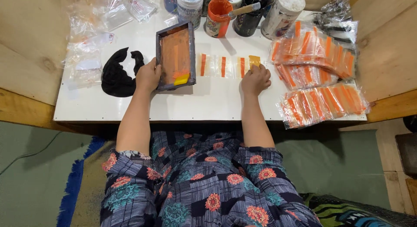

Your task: Cleaning orange ink from a screen printing frame using a plastic scraper

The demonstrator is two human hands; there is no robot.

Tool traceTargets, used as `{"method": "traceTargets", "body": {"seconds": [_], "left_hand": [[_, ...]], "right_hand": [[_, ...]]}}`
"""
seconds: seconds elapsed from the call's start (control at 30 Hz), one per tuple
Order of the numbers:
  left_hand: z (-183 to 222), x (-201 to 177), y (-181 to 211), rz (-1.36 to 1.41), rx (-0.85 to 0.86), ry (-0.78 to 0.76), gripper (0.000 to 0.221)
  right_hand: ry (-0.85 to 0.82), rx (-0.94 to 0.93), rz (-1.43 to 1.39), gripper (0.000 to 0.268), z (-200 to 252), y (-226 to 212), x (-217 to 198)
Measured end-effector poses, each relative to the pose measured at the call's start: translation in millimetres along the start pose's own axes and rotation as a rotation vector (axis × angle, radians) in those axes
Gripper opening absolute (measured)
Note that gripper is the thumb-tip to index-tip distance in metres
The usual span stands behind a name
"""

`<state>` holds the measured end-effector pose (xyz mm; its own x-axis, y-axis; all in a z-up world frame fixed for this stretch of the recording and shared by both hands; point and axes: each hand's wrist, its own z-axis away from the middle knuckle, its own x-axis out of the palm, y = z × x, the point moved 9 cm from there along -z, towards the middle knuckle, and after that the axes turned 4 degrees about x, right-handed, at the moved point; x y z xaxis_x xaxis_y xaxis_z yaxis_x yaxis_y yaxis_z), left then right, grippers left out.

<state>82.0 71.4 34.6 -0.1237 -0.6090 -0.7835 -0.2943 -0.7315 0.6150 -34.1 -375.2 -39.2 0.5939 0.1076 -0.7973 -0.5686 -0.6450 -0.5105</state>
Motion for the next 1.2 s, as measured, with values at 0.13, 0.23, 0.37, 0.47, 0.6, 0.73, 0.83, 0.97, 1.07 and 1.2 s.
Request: {"method": "traceTargets", "body": {"seconds": [0.13, 0.23, 0.37, 0.47, 0.6, 0.73, 0.83, 0.97, 1.07, 1.2], "left_hand": [[1, 4, -8, 0.001, -0.021, -0.023, 0.051], [-1, 14, -20, -0.083, -0.014, -0.054, 0.053], [-1, 17, -17, -0.075, 0.004, -0.02, 0.051], [-2, 17, -19, -0.069, 0.005, -0.01, 0.052], [-2, 21, -23, -0.058, 0.015, 0.01, 0.052], [2, 17, -15, -0.07, 0.015, 0.025, 0.052], [12, 9, 4, -0.06, -0.009, 0.04, 0.05], [11, 26, 7, -0.249, 0.09, 0.18, 0.05], [8, 44, 17, -0.401, 0.238, 0.385, 0.05], [19, 45, 48, -0.347, 0.255, 0.489, 0.049]], "right_hand": [[0.038, 0.053, 0.042, 0.025, -16, 17, -2], [0.019, 0.088, 0.03, 0.015, -18, 19, -6], [-0.07, 0.084, 0.056, 0.01, -13, 3, -17], [-0.121, 0.076, 0.094, 0.013, -12, -5, -17], [-0.194, 0.072, 0.095, 0.013, -16, 1, 5], [-0.131, 0.084, 0.058, 0.012, -23, 18, 17], [0.011, 0.107, -0.045, 0.013, -14, 4, -21], [0.198, -0.095, -0.225, 0.05, 13, -38, -67], [0.057, -0.269, -0.54, 0.048, 64, -79, -68], [-0.362, -0.157, -0.727, 0.043, 101, -91, -23]]}}
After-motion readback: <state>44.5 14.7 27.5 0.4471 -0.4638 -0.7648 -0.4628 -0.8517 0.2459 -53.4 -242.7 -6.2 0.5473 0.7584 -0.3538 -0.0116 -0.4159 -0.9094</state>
